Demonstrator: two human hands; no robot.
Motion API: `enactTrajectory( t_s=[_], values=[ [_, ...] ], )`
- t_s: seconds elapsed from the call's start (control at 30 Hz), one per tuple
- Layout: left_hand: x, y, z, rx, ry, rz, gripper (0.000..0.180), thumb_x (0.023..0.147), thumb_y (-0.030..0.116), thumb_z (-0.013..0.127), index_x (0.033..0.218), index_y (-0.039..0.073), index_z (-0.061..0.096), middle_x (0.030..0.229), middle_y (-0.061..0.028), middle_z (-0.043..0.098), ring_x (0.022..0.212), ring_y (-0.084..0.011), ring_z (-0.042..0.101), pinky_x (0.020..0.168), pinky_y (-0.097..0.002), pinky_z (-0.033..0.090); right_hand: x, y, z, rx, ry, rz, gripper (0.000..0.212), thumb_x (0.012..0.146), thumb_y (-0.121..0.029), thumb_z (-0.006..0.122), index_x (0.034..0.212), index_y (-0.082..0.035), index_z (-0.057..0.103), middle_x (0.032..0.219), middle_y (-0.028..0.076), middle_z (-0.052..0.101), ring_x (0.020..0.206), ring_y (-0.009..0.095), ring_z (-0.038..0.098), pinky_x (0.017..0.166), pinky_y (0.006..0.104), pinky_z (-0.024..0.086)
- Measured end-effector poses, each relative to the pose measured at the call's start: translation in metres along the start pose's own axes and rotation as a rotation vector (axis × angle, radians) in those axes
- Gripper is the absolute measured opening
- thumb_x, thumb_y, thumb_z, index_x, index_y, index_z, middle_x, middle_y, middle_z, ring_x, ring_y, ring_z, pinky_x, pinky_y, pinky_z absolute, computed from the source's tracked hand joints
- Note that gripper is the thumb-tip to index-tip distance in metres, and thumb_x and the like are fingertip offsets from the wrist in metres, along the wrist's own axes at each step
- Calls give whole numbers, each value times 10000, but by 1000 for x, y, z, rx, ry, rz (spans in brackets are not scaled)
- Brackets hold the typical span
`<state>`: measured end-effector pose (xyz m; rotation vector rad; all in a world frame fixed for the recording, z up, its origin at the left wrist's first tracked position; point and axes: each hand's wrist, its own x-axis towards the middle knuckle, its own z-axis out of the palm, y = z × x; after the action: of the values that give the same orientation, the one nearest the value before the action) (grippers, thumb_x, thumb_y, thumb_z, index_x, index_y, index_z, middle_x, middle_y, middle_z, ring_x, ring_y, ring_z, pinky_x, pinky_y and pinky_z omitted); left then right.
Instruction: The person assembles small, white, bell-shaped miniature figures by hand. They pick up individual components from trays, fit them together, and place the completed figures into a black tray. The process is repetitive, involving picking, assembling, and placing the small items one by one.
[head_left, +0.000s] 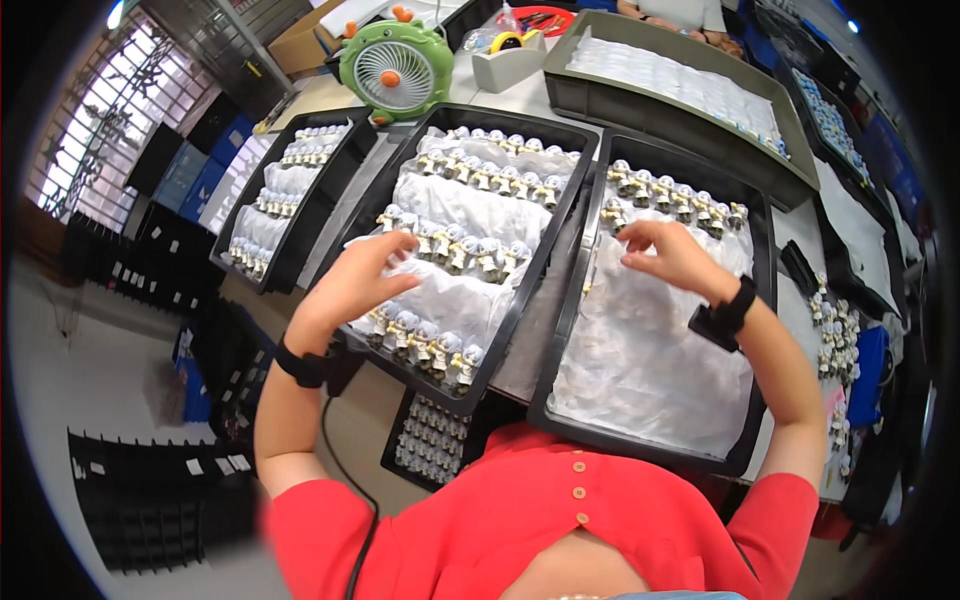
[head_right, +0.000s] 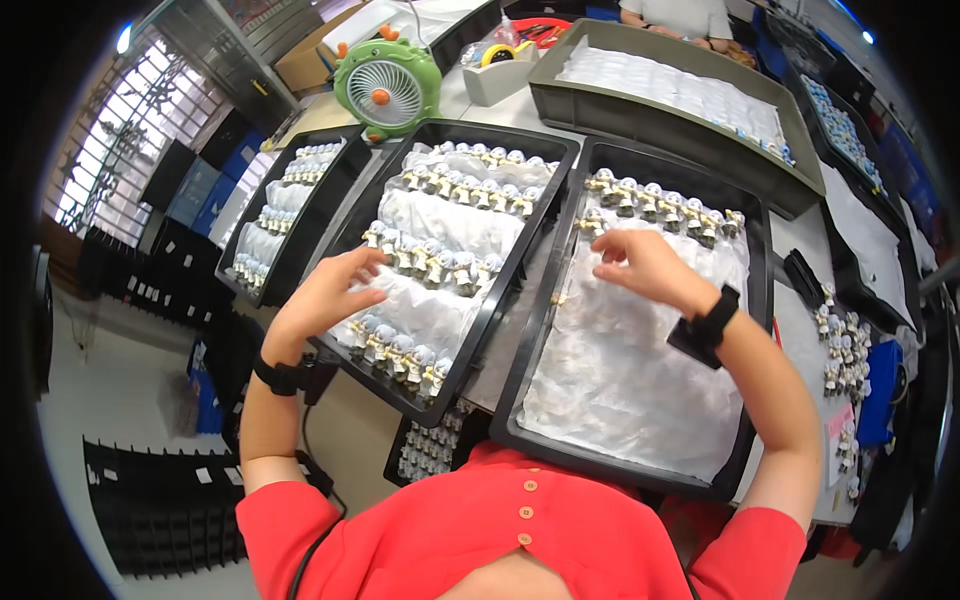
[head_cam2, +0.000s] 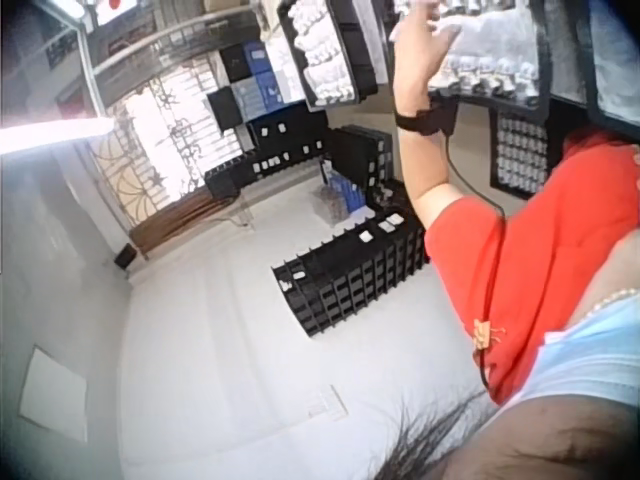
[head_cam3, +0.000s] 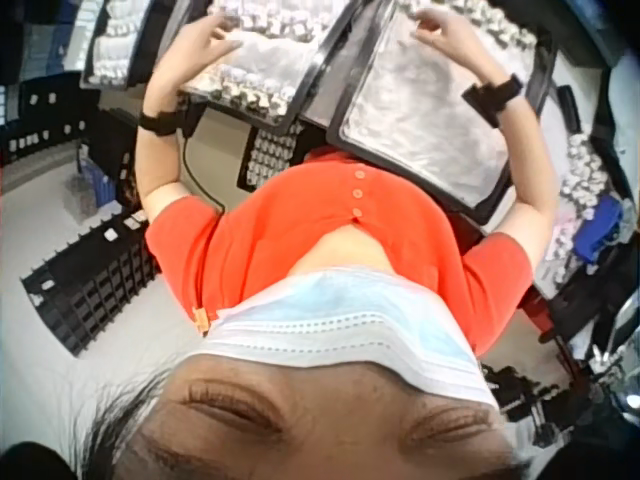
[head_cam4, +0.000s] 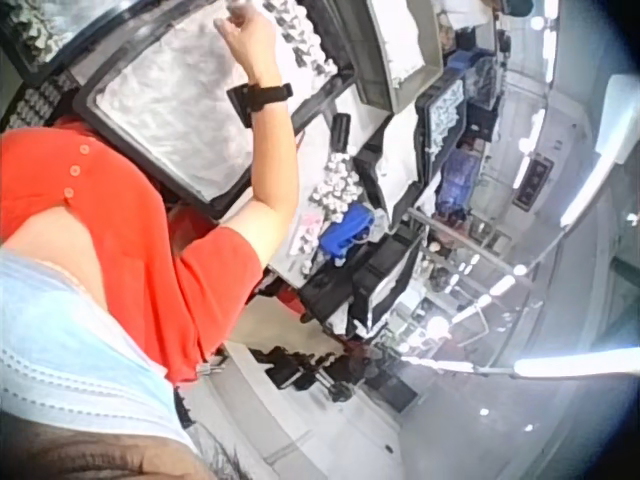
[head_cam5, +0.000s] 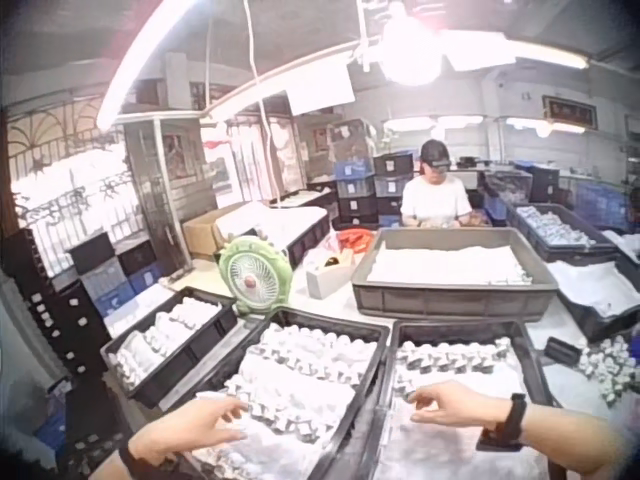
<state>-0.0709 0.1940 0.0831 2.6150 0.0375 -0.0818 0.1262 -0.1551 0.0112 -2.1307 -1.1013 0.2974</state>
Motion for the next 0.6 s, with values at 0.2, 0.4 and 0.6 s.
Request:
enactTrajectory(
  t_s=[0.2,0.4,0.6],
  values=[
    [41,113,45,-597,-138,401,279,811,60,641,1077,3,580,978,-53,623,917,-118,590,836,-267,469,28,25,11,-392,88,10,672,656,-142,711,1262,-52,434,1139,151,491,1054,324,500,880,398,437],
    [66,148,76,-861,-281,443,291,854,136,624,1110,14,560,1025,-40,599,960,-102,550,846,-262,460,36,36,14,-227,92,38,563,656,-117,691,1172,-36,481,1137,165,543,1078,340,503,916,395,415],
    [75,152,79,-1010,-232,303,325,860,142,621,1153,31,536,1064,-39,580,1001,-114,526,881,-270,441,35,45,16,-218,119,-3,621,619,-137,724,1194,-80,495,1153,146,541,1088,328,471,927,397,386]
  ],
)
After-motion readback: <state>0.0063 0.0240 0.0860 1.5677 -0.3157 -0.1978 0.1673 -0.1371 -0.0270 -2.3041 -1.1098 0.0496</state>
